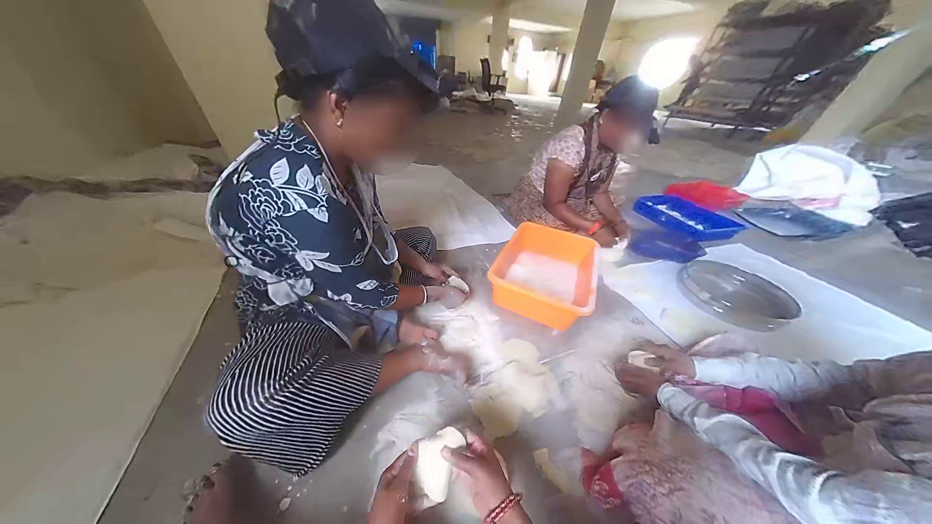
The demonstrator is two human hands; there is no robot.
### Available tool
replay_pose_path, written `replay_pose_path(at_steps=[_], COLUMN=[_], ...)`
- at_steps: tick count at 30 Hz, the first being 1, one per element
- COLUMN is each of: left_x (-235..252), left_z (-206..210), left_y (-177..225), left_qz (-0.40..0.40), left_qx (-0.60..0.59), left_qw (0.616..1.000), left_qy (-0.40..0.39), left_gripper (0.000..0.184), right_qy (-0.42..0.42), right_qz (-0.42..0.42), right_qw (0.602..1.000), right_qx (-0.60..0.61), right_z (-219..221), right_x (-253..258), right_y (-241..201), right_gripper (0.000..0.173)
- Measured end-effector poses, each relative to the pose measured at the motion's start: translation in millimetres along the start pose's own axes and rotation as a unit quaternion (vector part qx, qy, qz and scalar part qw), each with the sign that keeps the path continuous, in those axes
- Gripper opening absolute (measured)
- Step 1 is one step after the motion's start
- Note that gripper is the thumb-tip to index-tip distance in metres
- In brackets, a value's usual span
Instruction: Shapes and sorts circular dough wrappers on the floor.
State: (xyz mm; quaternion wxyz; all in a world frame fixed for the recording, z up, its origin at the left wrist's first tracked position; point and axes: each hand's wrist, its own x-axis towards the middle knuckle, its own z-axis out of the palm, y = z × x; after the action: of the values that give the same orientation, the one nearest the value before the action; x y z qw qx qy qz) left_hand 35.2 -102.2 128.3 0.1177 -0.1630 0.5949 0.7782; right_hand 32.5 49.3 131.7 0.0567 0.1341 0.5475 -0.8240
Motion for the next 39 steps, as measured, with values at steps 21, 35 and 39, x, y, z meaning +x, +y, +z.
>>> replay_pose_path(at_steps=[21,35,39], left_x=[-15.0,-14.3,-13.8], left_z=[39.5,31.9,30.3], left_y=[-2.4,-11.0,-17.4], left_qz=[-0.081,-0.098,-0.115], left_qx=[-0.354,-0.398,-0.366], left_qw=[0.931,0.901,0.911], left_qy=[-0.045,-0.145,-0.153], left_gripper=[0.069,0.044,0.046], right_qy=[-0.199,0.046,0.058], right_qz=[-0.126,-0.256,-0.157], right_qw=[0.797,0.82,0.866], right_qx=[-0.556,-0.51,-0.471], right_z=[10.8,-10.3,-8.2], right_x=[-24.2,-15.6,-16.4], right_y=[-46.4,-25.0,-22.7], right_gripper=[0.042,0.024,0.022])
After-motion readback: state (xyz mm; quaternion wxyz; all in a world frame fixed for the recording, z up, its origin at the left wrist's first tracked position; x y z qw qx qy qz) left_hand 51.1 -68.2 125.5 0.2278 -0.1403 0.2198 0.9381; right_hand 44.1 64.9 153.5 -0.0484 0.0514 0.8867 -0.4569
